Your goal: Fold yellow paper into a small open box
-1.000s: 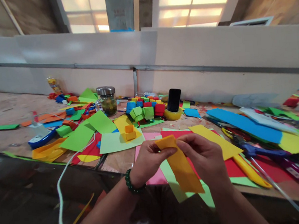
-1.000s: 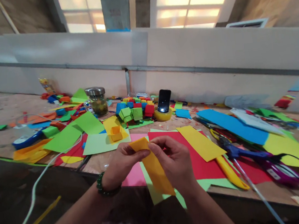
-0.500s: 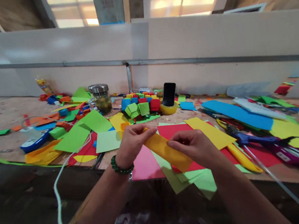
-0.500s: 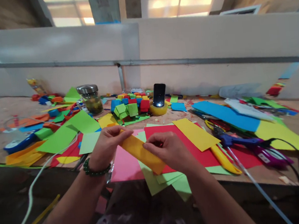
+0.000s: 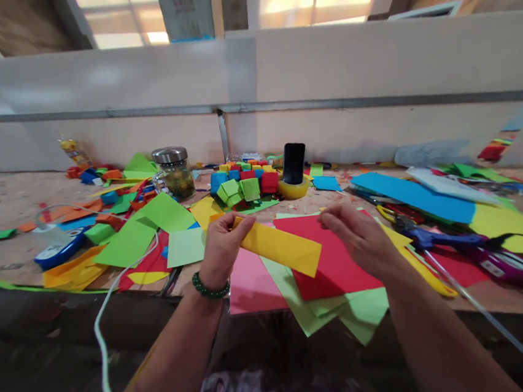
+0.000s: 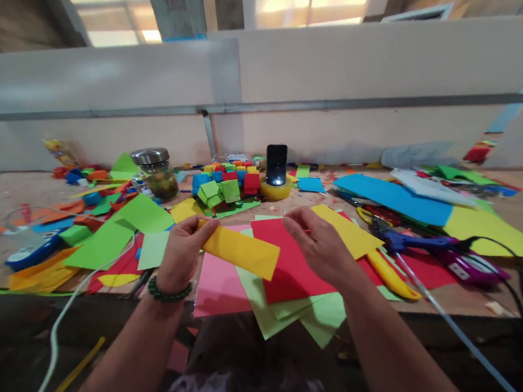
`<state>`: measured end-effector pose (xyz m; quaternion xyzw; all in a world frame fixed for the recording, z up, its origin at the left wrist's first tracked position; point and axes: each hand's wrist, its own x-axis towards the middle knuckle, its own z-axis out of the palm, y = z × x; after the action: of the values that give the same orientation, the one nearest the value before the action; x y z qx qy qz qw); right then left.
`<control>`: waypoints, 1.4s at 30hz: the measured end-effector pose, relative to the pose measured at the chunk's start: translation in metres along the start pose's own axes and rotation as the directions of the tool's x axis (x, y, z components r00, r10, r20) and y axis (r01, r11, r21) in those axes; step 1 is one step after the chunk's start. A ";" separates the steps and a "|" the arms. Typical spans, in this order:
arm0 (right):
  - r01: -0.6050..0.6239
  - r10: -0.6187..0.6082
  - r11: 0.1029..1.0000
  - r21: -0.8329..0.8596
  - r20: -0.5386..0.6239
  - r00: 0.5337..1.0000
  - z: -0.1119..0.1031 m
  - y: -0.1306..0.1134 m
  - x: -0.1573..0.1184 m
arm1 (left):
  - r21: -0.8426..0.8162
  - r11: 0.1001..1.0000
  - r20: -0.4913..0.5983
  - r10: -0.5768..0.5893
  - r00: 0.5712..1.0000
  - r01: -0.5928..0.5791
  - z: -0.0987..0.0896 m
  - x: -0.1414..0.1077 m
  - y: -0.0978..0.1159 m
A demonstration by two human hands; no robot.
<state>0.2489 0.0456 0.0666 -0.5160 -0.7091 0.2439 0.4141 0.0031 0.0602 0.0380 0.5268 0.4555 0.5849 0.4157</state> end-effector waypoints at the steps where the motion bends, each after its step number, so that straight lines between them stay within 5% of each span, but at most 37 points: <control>1: -0.004 0.003 1.000 0.018 0.066 0.998 0.004 0.000 0.001 | 0.031 0.999 0.001 0.014 1.000 -0.015 0.004 -0.001 -0.001; 6: -0.070 0.040 0.994 0.085 0.316 0.948 0.016 0.015 0.012 | 0.254 0.963 0.032 0.087 0.996 -0.092 0.016 -0.009 -0.007; 9: -0.031 0.086 0.989 -0.144 0.400 0.912 0.020 0.030 0.020 | 0.675 0.682 0.220 0.181 0.959 -0.284 0.020 -0.022 -0.011; 11: 0.016 0.114 0.959 -0.283 0.438 0.892 0.024 0.037 0.021 | 0.773 0.409 0.494 0.091 0.864 -0.485 0.028 -0.034 -0.017; 13: 0.042 0.116 0.942 -0.334 0.437 0.892 0.030 0.041 0.019 | 0.682 0.374 0.690 -0.041 0.723 -0.629 0.037 -0.048 -0.025; 15: 0.041 0.120 0.935 -0.353 0.422 0.899 0.034 0.041 0.015 | 0.651 0.391 0.730 -0.087 0.678 -0.650 0.044 -0.059 -0.032; 19: 0.019 0.146 0.917 -0.398 0.379 0.914 0.039 0.044 0.005 | 0.687 0.374 0.690 -0.065 0.721 -0.623 0.044 -0.069 -0.037; 24: 0.010 0.147 0.891 -0.455 0.308 0.940 0.039 0.052 -0.003 | 0.745 0.302 0.639 -0.069 0.766 -0.594 0.023 -0.073 -0.040; 28: 0.196 -0.070 0.767 -0.611 0.225 0.972 0.042 0.044 -0.013 | 0.746 0.298 0.631 -0.034 0.775 -0.595 0.014 -0.075 -0.043; 31: 0.497 -0.302 0.668 -0.554 0.408 0.862 0.049 0.034 -0.026 | 0.743 0.302 0.633 -0.030 0.773 -0.597 0.015 -0.074 -0.043; 33: 0.590 -0.342 0.654 -0.474 0.510 0.789 0.050 0.034 -0.036 | 0.746 0.296 0.633 -0.038 0.774 -0.596 0.016 -0.074 -0.042; 42: 0.468 -0.262 0.665 -0.582 0.404 0.876 0.021 0.057 -0.068 | 0.718 0.326 0.671 -0.089 0.736 -0.616 0.012 -0.071 -0.038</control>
<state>0.2699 0.0035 -0.0123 -0.4333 -0.8898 -0.0418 0.1367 0.0226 0.0018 -0.0155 0.8910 0.4402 0.0916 0.0621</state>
